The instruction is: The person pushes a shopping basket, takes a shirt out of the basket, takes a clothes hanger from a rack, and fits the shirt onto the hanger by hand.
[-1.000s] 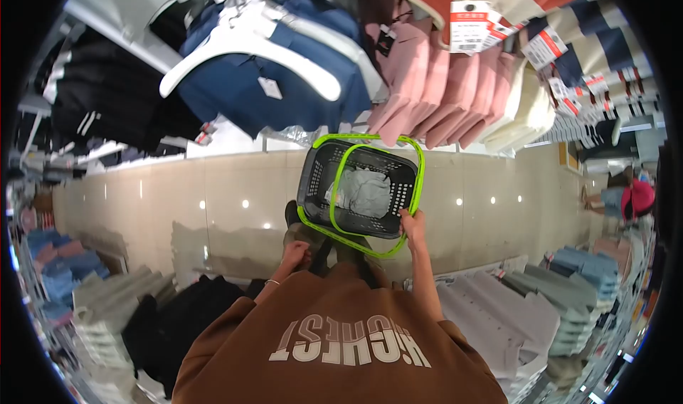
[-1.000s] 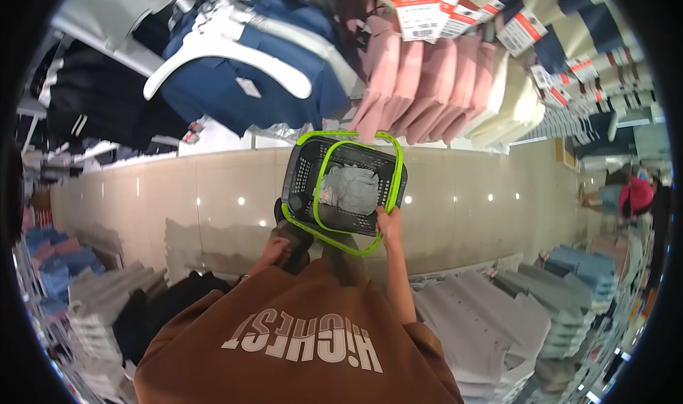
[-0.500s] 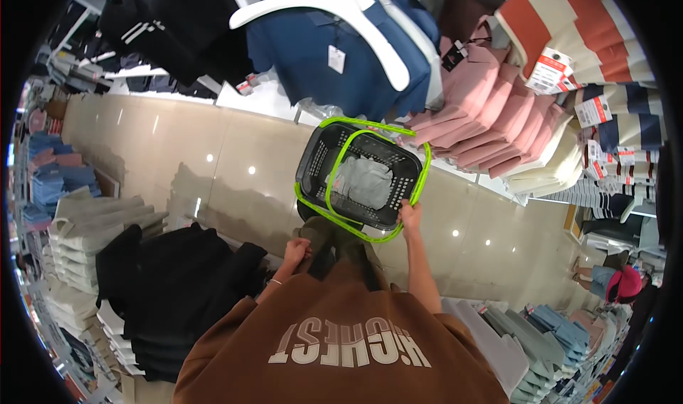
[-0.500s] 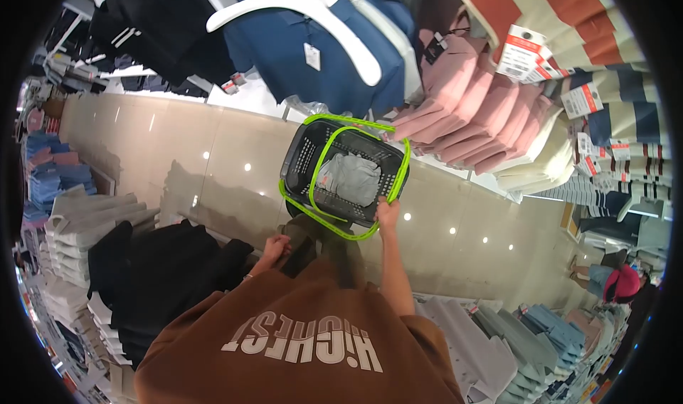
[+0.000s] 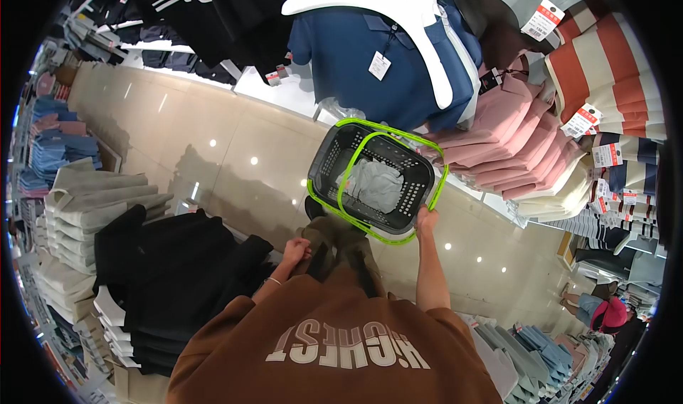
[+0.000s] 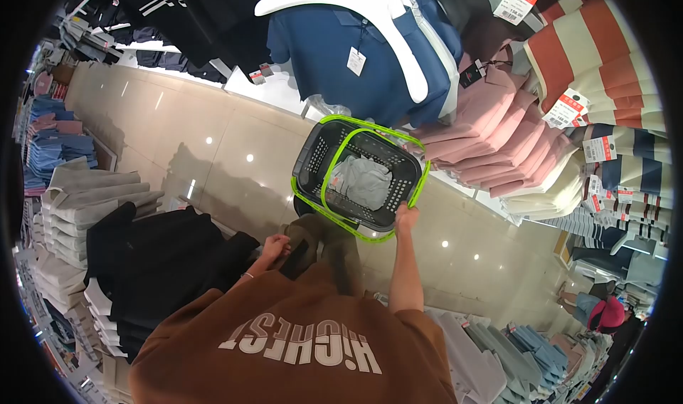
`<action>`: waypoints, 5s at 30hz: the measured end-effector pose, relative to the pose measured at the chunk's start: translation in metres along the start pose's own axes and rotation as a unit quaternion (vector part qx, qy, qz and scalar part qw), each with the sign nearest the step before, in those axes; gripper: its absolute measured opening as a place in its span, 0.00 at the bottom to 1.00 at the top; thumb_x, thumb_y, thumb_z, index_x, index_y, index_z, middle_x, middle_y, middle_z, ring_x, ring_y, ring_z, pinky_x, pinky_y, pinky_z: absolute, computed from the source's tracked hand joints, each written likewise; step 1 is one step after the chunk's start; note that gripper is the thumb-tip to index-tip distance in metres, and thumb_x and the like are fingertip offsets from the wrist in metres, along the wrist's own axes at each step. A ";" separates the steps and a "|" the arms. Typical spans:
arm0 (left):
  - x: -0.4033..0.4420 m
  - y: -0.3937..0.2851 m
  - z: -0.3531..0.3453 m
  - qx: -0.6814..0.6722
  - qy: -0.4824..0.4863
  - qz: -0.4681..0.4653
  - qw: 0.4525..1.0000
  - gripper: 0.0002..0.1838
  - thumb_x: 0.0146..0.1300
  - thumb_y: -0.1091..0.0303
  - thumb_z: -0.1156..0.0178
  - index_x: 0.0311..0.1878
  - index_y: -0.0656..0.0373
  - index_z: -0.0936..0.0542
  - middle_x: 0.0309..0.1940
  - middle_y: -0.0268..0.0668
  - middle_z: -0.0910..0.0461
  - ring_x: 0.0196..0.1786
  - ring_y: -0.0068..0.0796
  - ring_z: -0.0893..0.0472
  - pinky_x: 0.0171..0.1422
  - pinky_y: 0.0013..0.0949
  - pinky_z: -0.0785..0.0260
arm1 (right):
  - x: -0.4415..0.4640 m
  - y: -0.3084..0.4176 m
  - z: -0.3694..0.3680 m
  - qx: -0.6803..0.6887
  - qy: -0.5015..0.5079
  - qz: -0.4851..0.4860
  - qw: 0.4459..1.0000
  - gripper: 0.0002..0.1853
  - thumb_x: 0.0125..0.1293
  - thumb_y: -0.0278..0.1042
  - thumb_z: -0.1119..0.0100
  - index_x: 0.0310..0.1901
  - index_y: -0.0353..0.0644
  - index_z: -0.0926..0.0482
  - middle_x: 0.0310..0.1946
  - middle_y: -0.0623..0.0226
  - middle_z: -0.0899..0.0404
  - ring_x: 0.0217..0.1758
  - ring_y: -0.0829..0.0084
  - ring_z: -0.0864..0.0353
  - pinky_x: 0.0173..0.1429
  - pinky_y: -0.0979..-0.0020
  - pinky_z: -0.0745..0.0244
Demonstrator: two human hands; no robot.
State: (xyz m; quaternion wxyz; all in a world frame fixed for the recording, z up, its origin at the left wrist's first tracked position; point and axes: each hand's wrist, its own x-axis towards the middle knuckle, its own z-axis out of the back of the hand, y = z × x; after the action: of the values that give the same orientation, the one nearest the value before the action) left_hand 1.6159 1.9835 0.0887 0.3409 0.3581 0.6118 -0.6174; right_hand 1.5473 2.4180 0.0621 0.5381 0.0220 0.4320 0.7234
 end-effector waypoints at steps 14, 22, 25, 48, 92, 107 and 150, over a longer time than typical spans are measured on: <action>-0.003 -0.022 0.021 0.005 -0.005 0.037 0.999 0.10 0.66 0.66 0.45 0.46 0.59 0.21 0.28 0.37 0.19 0.26 0.26 0.20 0.32 0.28 0.24 | -0.049 0.078 -0.040 0.146 0.108 -0.081 0.980 0.12 0.63 0.38 0.44 0.26 0.43 0.32 0.11 0.74 0.39 0.09 0.76 0.40 0.12 0.70 0.50; 0.015 -0.039 0.014 0.010 0.013 0.029 0.999 0.10 0.64 0.65 0.42 0.43 0.60 0.21 0.26 0.37 0.20 0.22 0.25 0.22 0.26 0.29 0.26 | -0.026 0.094 0.035 0.102 0.093 -0.084 0.987 0.13 0.63 0.38 0.43 0.31 0.43 0.37 0.13 0.78 0.44 0.09 0.80 0.44 0.11 0.72 0.56; 0.018 -0.046 0.007 0.025 0.016 0.032 0.999 0.10 0.64 0.64 0.42 0.43 0.59 0.21 0.26 0.36 0.20 0.22 0.25 0.22 0.26 0.29 0.26 | -0.021 0.091 0.047 0.078 0.066 -0.072 0.992 0.13 0.63 0.38 0.42 0.31 0.44 0.37 0.13 0.78 0.45 0.09 0.80 0.45 0.11 0.72 0.56; 0.000 -0.018 0.007 0.014 -0.015 0.019 1.000 0.10 0.64 0.64 0.43 0.43 0.61 0.22 0.25 0.37 0.20 0.22 0.24 0.23 0.26 0.28 0.27 | 0.020 0.050 0.100 0.093 0.083 -0.146 0.981 0.07 0.65 0.36 0.48 0.38 0.43 0.30 0.12 0.78 0.49 0.09 0.80 0.49 0.13 0.72 0.56; 0.020 -0.031 0.032 0.019 -0.109 0.001 0.994 0.12 0.62 0.64 0.41 0.45 0.60 0.21 0.28 0.37 0.20 0.26 0.30 0.20 0.32 0.34 0.24 | -0.099 0.067 -0.122 0.118 0.356 -0.145 0.916 0.09 0.63 0.34 0.41 0.37 0.40 0.30 0.25 0.65 0.29 0.26 0.69 0.25 0.32 0.65 0.23; 0.044 0.023 0.013 0.372 -0.095 0.288 0.877 0.55 0.47 0.38 0.32 0.73 0.47 0.49 0.69 0.52 0.42 0.71 0.55 0.41 0.69 0.60 0.45 | -0.045 -0.007 -0.150 -0.029 0.250 -0.070 0.965 0.04 0.60 0.26 0.52 0.35 0.37 0.29 0.25 0.61 0.25 0.24 0.68 0.21 0.30 0.68 0.21; 0.149 0.005 -0.034 0.395 -0.194 0.340 0.831 0.54 0.39 0.49 0.26 0.68 0.51 0.45 0.62 0.52 0.40 0.48 0.56 0.20 0.53 0.48 0.29 | 0.072 -0.052 -0.486 -0.518 0.385 0.193 0.739 0.24 0.55 0.42 0.43 0.51 0.36 0.20 0.68 0.49 0.38 0.78 0.57 0.54 0.73 0.50 0.46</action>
State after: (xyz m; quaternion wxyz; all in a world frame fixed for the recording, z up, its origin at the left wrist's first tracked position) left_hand 1.5451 2.0204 -0.0423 0.4703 0.5206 0.0765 -0.7085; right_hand 1.3148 2.1863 -0.3065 0.1032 -0.4575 0.1480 0.8707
